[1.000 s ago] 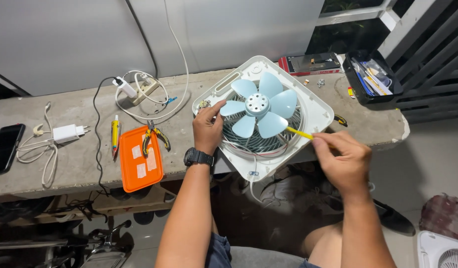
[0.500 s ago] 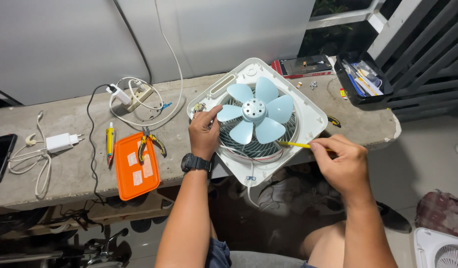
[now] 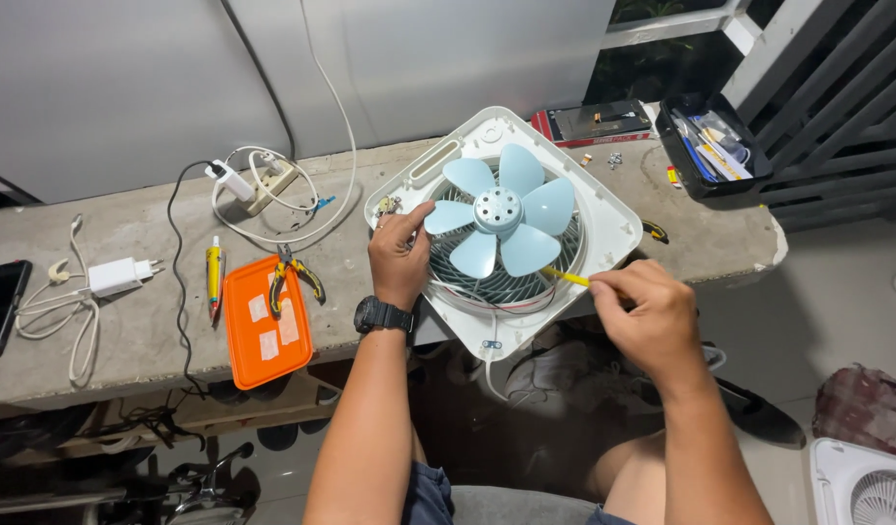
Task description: The person uses a small tool to clean the blades of a portable fan and then removes the blade assembly from the housing.
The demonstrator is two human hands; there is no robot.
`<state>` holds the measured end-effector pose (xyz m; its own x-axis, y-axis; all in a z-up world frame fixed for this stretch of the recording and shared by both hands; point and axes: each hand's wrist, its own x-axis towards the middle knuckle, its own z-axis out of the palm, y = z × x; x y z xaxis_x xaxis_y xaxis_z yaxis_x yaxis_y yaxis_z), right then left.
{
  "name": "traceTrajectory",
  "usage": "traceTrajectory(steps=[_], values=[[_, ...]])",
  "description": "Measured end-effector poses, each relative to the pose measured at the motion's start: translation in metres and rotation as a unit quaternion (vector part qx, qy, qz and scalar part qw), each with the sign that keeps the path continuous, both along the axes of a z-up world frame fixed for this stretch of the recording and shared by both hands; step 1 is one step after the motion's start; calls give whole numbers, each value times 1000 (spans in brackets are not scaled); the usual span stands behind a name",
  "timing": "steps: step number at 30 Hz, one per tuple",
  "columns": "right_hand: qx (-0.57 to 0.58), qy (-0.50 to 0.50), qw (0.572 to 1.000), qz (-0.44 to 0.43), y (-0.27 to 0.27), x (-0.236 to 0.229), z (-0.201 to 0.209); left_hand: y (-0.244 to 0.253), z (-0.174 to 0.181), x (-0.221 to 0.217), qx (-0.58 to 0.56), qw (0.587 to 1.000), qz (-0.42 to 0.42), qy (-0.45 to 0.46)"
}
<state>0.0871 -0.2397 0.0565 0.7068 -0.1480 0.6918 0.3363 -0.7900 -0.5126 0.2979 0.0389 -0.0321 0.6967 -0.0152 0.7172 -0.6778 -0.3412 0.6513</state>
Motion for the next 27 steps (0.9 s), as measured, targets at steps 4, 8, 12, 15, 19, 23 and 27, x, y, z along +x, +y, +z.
traceTrajectory(steps=[4, 8, 12, 15, 19, 23, 27], values=[[-4, -17, 1000, -26, -6, -4, 5, 1, 1, -1, 4, 1000, 0, 4], [-26, -8, 1000, -5, -3, 4, -8, 1, -3, 3, -2, 1000, -5, 4], [-9, 7, 1000, -9, -2, -5, 5, 2, -8, 3, 4, 1000, 2, 6], [4, 24, 1000, 14, 5, 5, -15, 3, -7, 4, -4, 1000, -4, 11], [-8, 95, 995, 9, -4, -5, -1, 0, -6, 6, 8, 1000, -1, 11], [-6, 93, 996, 0, 2, -2, -5, 2, -7, 3, 6, 1000, -1, 14], [-15, 119, 993, -6, -19, -21, 16, 1, -8, 4, 1, 1000, -1, 1]])
